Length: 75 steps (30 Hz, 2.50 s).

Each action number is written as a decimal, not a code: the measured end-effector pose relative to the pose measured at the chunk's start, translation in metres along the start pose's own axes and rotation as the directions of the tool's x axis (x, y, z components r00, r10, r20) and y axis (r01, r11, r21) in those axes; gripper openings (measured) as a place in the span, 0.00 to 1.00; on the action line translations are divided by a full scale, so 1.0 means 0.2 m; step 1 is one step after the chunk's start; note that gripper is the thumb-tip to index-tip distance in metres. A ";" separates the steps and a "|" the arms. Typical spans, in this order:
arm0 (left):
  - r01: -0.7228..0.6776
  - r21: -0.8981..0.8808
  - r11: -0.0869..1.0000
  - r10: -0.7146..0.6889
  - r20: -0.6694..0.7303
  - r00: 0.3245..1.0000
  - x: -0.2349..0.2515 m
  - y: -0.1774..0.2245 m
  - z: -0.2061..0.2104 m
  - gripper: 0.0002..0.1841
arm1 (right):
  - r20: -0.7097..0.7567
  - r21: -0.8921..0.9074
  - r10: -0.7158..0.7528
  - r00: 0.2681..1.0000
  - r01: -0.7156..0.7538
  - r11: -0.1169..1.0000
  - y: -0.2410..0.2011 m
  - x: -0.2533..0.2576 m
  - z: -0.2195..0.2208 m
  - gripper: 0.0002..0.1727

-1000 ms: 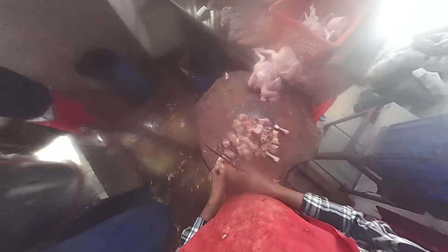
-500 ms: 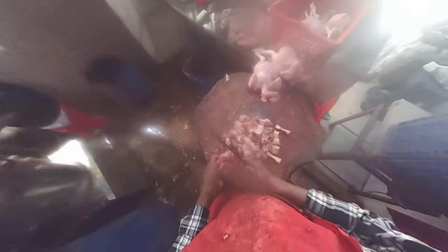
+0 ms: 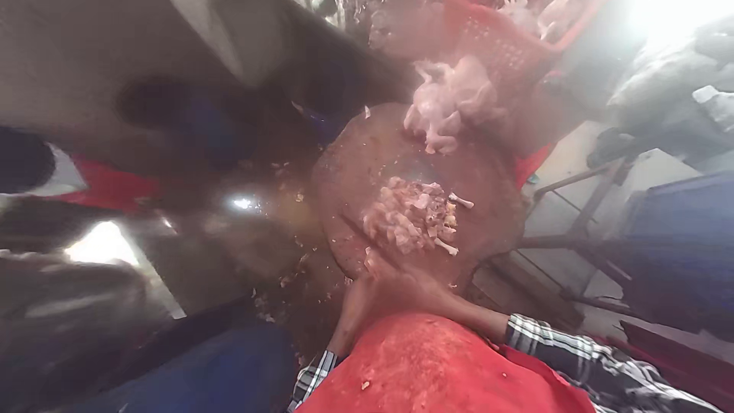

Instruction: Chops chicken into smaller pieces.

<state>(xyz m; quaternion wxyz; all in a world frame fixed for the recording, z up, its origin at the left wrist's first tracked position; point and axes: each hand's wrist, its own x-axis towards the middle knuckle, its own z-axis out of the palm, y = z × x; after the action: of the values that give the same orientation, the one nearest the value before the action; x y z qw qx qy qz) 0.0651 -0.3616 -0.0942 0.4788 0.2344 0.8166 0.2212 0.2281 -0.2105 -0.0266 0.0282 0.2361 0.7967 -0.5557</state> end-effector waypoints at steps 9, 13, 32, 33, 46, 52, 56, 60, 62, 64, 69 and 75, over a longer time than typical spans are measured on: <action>-0.335 0.504 0.796 0.417 -0.055 0.907 0.10 0.03 -0.02 0.18 | 0.217 0.141 0.488 0.846 -0.522 0.841 0.04 0.10 0.01 0.34; -0.046 0.241 0.969 0.092 -0.185 0.978 -0.02 -0.05 -0.19 0.22 | 0.028 -0.055 0.171 0.985 -0.169 0.984 -0.25 0.06 -0.10 0.25; -0.042 -0.522 0.852 -0.068 -0.190 0.979 -0.02 -0.40 -0.08 0.21 | 0.218 -0.467 0.315 0.924 -0.185 0.865 0.07 0.12 -0.08 0.25; -0.025 -0.526 0.850 -0.075 -0.168 0.983 -0.05 -0.41 -0.07 0.22 | 0.214 -0.428 0.310 0.926 -0.197 0.882 -0.01 0.08 -0.07 0.24; 0.014 -0.103 0.995 -0.040 -0.255 0.966 0.01 -0.10 -0.19 0.32 | 0.054 -0.083 0.285 0.957 -0.281 0.956 -0.13 0.09 -0.12 0.25; 0.003 -0.164 0.987 -0.061 -0.353 0.934 0.00 -0.22 -0.10 0.28 | 0.253 -0.202 0.302 0.919 -0.255 0.946 0.10 0.11 -0.01 0.26; -0.086 -0.274 0.958 -0.026 -0.382 0.924 -0.02 -0.27 -0.05 0.25 | 0.233 -0.120 0.294 0.927 -0.273 0.955 0.03 0.07 -0.06 0.31; -0.121 -0.314 0.942 -0.029 -0.433 0.901 -0.02 -0.31 -0.01 0.22 | 0.167 0.123 0.050 0.985 -0.071 0.990 -0.06 0.06 0.01 0.25; -0.096 -0.261 0.960 -0.030 -0.438 0.899 -0.01 -0.29 -0.01 0.21 | 0.281 -0.051 0.164 0.945 -0.156 0.986 0.11 0.10 0.05 0.27; -0.047 -0.171 0.984 -0.031 -0.430 0.902 0.00 -0.27 -0.03 0.23 | 0.399 -0.182 0.337 0.853 -0.286 0.941 0.22 0.12 0.02 0.32; -0.413 -0.592 0.692 0.195 -0.399 0.896 -0.06 -0.17 -0.16 0.22 | 0.139 -0.299 0.368 0.919 -0.315 0.901 0.09 0.06 0.01 0.32; -0.336 -0.486 0.806 0.254 -0.229 0.940 -0.20 -0.09 -0.10 0.39 | 0.425 -0.043 0.325 0.845 -0.340 0.940 0.21 0.10 0.08 0.32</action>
<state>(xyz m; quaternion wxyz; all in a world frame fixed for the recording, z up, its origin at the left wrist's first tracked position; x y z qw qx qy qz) 0.0609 -0.4019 -0.0677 0.4198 0.2033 0.7141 0.5219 0.2247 -0.2078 -0.0754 0.2929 0.2437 0.7086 -0.5939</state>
